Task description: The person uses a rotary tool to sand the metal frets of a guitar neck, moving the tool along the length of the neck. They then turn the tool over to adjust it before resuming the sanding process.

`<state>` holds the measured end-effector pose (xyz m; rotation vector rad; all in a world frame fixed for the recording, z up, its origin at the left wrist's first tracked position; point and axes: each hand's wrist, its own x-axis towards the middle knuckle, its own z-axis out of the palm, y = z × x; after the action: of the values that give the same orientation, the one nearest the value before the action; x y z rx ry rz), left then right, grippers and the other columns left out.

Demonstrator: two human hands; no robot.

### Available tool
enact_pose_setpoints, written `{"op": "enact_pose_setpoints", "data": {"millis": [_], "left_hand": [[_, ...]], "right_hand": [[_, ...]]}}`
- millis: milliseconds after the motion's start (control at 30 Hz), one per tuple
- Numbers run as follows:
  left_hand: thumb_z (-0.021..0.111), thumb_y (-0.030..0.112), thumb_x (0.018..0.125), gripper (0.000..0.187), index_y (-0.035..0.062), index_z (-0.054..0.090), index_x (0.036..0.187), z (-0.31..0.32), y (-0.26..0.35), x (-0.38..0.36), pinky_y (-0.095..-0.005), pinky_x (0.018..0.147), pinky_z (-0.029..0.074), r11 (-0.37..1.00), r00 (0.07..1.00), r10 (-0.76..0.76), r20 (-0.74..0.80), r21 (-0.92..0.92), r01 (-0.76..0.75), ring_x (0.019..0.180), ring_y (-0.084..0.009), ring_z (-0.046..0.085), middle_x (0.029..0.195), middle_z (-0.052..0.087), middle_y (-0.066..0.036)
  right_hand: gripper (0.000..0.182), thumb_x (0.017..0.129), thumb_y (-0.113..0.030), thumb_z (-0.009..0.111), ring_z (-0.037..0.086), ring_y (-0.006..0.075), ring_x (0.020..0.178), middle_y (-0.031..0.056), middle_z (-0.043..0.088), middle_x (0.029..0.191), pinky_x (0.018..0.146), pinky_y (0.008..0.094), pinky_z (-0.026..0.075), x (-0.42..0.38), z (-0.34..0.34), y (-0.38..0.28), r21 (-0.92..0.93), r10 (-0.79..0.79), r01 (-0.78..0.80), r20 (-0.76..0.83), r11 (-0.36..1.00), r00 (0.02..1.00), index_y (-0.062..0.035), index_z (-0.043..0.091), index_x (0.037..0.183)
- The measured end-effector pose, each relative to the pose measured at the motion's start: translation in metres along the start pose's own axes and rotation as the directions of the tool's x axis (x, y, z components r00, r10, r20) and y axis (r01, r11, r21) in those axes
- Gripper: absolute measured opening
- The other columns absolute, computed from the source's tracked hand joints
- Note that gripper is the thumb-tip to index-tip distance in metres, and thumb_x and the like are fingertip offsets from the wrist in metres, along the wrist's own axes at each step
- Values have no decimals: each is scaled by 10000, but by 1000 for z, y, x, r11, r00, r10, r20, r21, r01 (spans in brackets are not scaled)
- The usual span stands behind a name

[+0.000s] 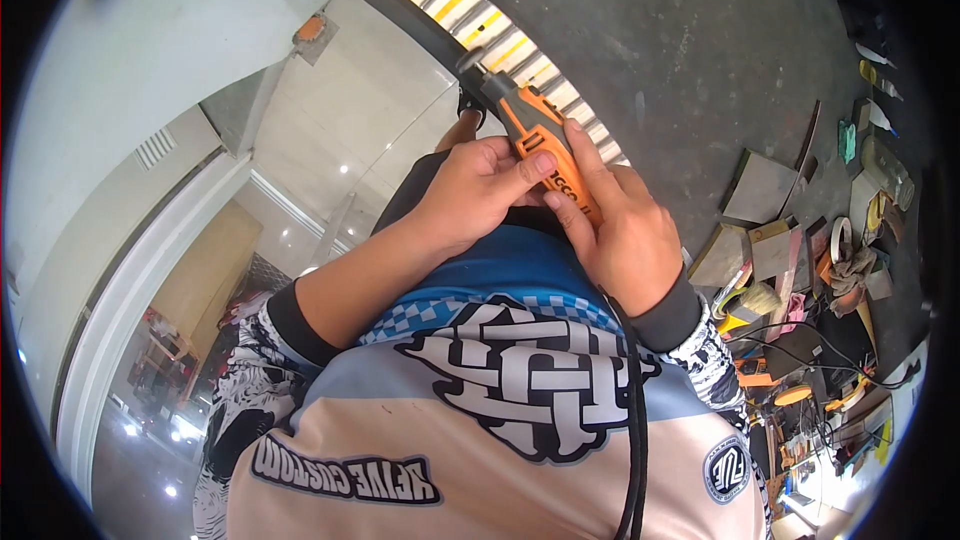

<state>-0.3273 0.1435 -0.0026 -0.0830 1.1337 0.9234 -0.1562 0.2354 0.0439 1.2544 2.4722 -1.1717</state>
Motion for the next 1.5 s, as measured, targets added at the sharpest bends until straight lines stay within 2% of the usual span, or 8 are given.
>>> {"op": "enact_pose_setpoints", "data": {"millis": [967,1500], "left_hand": [[624,256,1074,371,-75,642,1240,4,2,4,-289,918,614,999,1000,8,23,-37,-7,1033,-159,711,1161,708,-121],[615,262,1078,370,-59,645,1258,6,6,6,-283,925,614,1000,1000,-1,22,9,1,1032,-157,715,1155,710,-111]], "right_hand": [[671,942,-366,750,706,318,664,158,654,867,587,427,588,2,-4,1,7,18,-18,6,1000,1000,-233,512,1554],[665,942,-357,751,723,330,691,165,668,906,604,429,597,3,-7,2,19,25,-25,-4,1000,1000,-233,515,1552]]}}
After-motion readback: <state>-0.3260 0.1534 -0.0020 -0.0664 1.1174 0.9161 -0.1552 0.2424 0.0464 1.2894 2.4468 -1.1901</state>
